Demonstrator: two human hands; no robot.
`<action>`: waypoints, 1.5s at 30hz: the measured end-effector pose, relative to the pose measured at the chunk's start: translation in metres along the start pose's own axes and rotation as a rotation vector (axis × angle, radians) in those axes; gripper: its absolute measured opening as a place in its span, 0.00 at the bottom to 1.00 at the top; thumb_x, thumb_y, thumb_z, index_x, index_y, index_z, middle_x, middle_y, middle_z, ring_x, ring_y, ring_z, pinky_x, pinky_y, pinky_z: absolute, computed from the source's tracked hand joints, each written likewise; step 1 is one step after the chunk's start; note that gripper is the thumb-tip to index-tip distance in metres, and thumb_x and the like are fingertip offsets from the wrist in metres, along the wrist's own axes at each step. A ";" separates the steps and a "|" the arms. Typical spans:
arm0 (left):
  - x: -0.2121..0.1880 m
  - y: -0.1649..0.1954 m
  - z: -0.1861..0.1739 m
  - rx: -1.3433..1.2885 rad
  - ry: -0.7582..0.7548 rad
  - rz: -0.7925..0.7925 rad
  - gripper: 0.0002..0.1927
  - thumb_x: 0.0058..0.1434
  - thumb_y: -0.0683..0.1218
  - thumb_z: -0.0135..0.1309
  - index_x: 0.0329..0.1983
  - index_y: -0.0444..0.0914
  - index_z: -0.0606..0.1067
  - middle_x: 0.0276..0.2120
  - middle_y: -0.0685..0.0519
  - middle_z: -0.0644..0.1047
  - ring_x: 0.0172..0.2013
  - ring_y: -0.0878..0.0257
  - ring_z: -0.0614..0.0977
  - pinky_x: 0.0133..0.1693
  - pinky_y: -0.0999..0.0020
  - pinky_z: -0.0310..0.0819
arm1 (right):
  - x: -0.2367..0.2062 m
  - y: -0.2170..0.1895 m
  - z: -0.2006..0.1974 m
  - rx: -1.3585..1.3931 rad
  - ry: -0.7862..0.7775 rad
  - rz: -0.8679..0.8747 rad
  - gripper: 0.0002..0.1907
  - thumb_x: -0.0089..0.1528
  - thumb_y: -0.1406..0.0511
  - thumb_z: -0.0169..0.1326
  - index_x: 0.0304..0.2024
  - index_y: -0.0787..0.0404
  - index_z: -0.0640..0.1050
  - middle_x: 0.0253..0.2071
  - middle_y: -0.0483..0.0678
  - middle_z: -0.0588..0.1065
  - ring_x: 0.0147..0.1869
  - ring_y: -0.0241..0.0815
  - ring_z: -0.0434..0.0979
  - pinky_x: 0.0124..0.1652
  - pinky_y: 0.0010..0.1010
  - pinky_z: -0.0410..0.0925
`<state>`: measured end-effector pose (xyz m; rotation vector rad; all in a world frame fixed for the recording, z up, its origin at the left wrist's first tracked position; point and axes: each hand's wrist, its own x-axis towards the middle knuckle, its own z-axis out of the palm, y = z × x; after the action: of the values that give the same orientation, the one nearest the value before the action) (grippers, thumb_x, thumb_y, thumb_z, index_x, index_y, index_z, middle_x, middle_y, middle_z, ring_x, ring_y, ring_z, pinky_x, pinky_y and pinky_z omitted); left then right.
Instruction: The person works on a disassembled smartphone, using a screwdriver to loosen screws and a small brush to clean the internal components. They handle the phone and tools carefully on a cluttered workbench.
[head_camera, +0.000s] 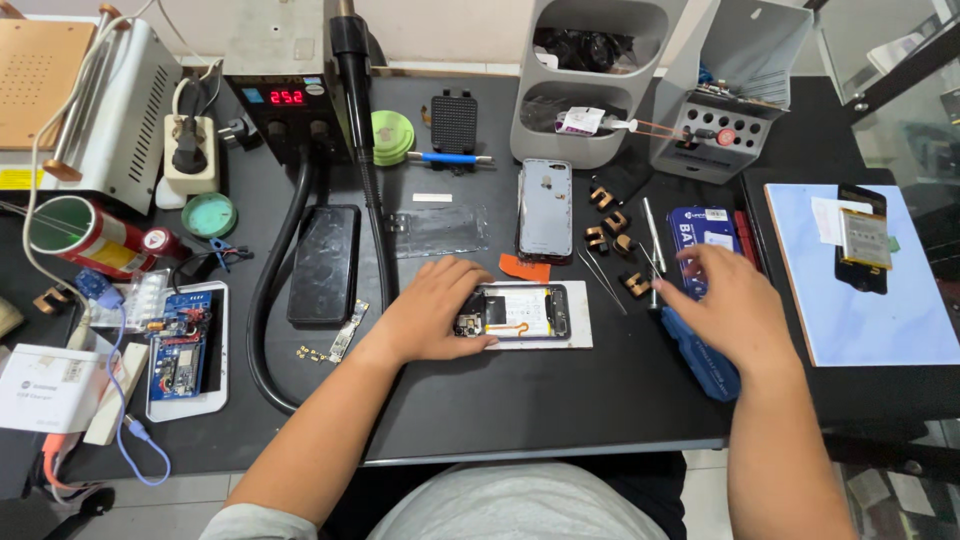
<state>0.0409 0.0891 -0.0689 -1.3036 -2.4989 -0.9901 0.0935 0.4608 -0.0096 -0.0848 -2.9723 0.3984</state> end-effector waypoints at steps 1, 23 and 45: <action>0.000 -0.001 0.000 0.005 0.015 0.008 0.35 0.49 0.58 0.67 0.53 0.34 0.72 0.49 0.45 0.74 0.52 0.46 0.73 0.54 0.54 0.65 | -0.001 0.002 -0.001 -0.012 -0.078 0.043 0.27 0.54 0.51 0.64 0.50 0.59 0.78 0.42 0.49 0.80 0.47 0.50 0.81 0.44 0.40 0.72; -0.001 -0.001 -0.003 0.040 0.005 -0.001 0.37 0.44 0.61 0.70 0.51 0.36 0.74 0.46 0.48 0.76 0.49 0.50 0.74 0.51 0.57 0.64 | 0.011 -0.090 0.062 0.160 -0.090 -0.443 0.19 0.56 0.55 0.63 0.41 0.62 0.80 0.40 0.48 0.76 0.49 0.50 0.77 0.45 0.42 0.70; -0.002 -0.009 -0.002 0.008 0.100 -0.066 0.23 0.59 0.54 0.63 0.50 0.37 0.73 0.44 0.51 0.74 0.44 0.53 0.73 0.47 0.57 0.62 | 0.011 -0.017 0.039 0.441 0.488 -0.157 0.04 0.67 0.74 0.62 0.43 0.66 0.80 0.41 0.49 0.78 0.39 0.37 0.78 0.40 0.26 0.70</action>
<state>0.0346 0.0828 -0.0725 -1.1457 -2.4824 -1.0311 0.0767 0.4355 -0.0410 0.0870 -2.3370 0.8588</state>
